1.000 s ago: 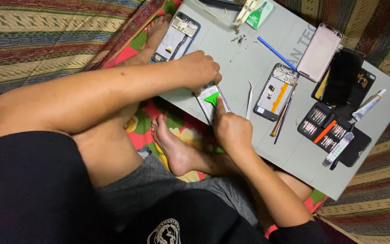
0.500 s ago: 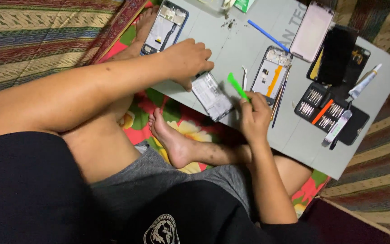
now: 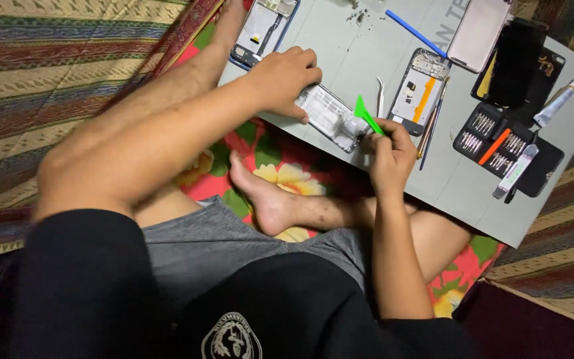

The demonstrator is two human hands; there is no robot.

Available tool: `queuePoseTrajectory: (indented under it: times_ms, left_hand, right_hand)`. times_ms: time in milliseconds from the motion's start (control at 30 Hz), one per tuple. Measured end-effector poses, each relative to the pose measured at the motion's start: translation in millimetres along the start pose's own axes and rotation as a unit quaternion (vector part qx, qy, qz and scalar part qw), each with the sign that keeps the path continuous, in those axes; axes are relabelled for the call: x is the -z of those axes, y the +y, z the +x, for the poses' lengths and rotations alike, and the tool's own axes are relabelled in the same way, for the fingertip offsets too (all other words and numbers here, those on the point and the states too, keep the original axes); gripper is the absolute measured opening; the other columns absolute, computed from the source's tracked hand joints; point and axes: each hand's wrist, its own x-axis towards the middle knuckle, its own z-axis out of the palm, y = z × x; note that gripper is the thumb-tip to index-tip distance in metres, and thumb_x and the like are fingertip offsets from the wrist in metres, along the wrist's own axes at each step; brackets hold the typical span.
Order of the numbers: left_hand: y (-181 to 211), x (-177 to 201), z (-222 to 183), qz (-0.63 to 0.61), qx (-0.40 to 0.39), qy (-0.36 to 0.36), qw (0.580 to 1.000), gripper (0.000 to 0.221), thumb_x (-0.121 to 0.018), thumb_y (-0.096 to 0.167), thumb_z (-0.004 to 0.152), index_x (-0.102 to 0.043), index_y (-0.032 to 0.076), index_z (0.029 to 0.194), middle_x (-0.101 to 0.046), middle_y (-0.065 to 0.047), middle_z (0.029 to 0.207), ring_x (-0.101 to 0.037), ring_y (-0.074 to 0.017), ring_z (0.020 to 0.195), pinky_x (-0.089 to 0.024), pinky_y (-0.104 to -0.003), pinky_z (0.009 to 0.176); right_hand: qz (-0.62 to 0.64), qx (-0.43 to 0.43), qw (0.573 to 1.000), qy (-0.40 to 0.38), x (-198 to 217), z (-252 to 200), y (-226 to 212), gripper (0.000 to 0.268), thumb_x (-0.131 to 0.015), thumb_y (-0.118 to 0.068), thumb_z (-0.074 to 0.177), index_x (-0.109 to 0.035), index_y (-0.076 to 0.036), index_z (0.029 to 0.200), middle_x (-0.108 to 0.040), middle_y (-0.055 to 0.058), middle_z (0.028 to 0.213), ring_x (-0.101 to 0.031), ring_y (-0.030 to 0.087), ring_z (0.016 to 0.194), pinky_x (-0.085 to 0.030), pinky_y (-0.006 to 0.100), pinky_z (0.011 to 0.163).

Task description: Cleaning adhesive or debris from internal smartphone components using a plastic tool

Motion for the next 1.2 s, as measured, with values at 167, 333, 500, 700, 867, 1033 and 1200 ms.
queuePoseTrajectory:
  times_ms: [167, 333, 500, 700, 867, 1033, 1200]
  left_hand:
    - [31.8, 0.0, -23.6, -0.087, 0.048, 0.118, 0.988, 0.063, -0.086, 0.041, 0.060, -0.065, 0.011, 0.112, -0.055, -0.008, 0.118, -0.055, -0.0300, 0.107, -0.044, -0.041, 0.090]
    - [35.6, -19.1, -38.5, -0.185, 0.112, 0.111, 0.970, 0.079, -0.087, 0.047, 0.071, -0.060, 0.012, 0.136, -0.055, -0.013, 0.141, -0.047, -0.0346, 0.139, -0.024, -0.054, 0.121]
    - [37.6, -20.8, -38.6, -0.188, 0.134, 0.112, 0.967, 0.078, -0.084, 0.048, 0.074, -0.058, 0.015, 0.140, -0.054, -0.010, 0.144, -0.044, -0.0313, 0.143, -0.021, -0.053, 0.123]
    - [34.1, -20.1, -41.6, -0.201, 0.133, 0.104, 0.965, 0.079, -0.084, 0.047, 0.076, -0.056, 0.012, 0.142, -0.053, -0.012, 0.146, -0.043, -0.0316, 0.145, -0.018, -0.052, 0.124]
    - [33.8, -18.9, -41.2, -0.204, 0.136, 0.108, 0.964, 0.076, -0.083, 0.047, 0.078, -0.058, 0.013, 0.141, -0.054, -0.012, 0.145, -0.043, -0.0319, 0.144, -0.019, -0.053, 0.124]
    - [36.0, -20.1, -43.4, -0.171, 0.107, 0.122, 0.972, 0.065, -0.076, 0.048, 0.087, -0.058, 0.020, 0.143, -0.054, -0.013, 0.144, -0.043, -0.0348, 0.144, -0.021, -0.056, 0.122]
    - [31.3, -29.2, -42.2, -0.170, 0.099, 0.123, 0.973, 0.050, -0.071, 0.053, 0.091, -0.067, 0.026, 0.133, -0.054, -0.011, 0.143, -0.043, -0.0343, 0.143, -0.021, -0.057, 0.121]
  right_hand:
    - [-0.113, 0.103, 0.988, -0.013, -2.9, 7.1, -8.1, 0.024, -0.058, 0.002, 0.088, -0.073, 0.003, 0.106, -0.068, 0.011, 0.090, -0.060, 0.022, 0.079, -0.050, 0.031, 0.075]
    - [-0.254, 0.263, 0.930, -0.030, -16.2, 27.1, 31.5, 0.022, -0.070, -0.012, 0.088, -0.081, -0.018, 0.106, -0.062, 0.004, 0.083, -0.064, 0.030, 0.084, -0.050, 0.041, 0.081]
    - [-0.360, 0.253, 0.895, -0.070, -26.0, 28.8, 25.3, 0.027, -0.063, -0.020, 0.085, -0.081, -0.024, 0.105, -0.058, 0.007, 0.079, -0.060, 0.033, 0.076, -0.047, 0.045, 0.071]
    - [-0.408, 0.279, 0.865, -0.085, -43.9, 34.2, 25.0, 0.026, -0.063, -0.023, 0.087, -0.081, -0.024, 0.106, -0.056, 0.005, 0.079, -0.058, 0.032, 0.075, -0.047, 0.044, 0.068]
    - [-0.420, 0.290, 0.855, -0.091, -39.9, 39.2, 21.5, 0.028, -0.063, -0.021, 0.089, -0.080, -0.026, 0.110, -0.059, 0.006, 0.086, -0.059, 0.032, 0.081, -0.047, 0.044, 0.071]
    - [-0.391, 0.320, 0.860, -0.072, -36.8, 24.8, 13.7, 0.034, -0.061, -0.017, 0.096, -0.075, -0.023, 0.127, -0.063, 0.011, 0.108, -0.060, 0.038, 0.103, -0.045, 0.047, 0.082]
    - [-0.314, 0.327, 0.885, -0.104, -34.0, -67.2, 97.9, 0.018, -0.067, -0.029, 0.087, -0.075, -0.021, 0.101, -0.066, 0.008, 0.088, -0.063, 0.034, 0.084, -0.049, 0.047, 0.073]
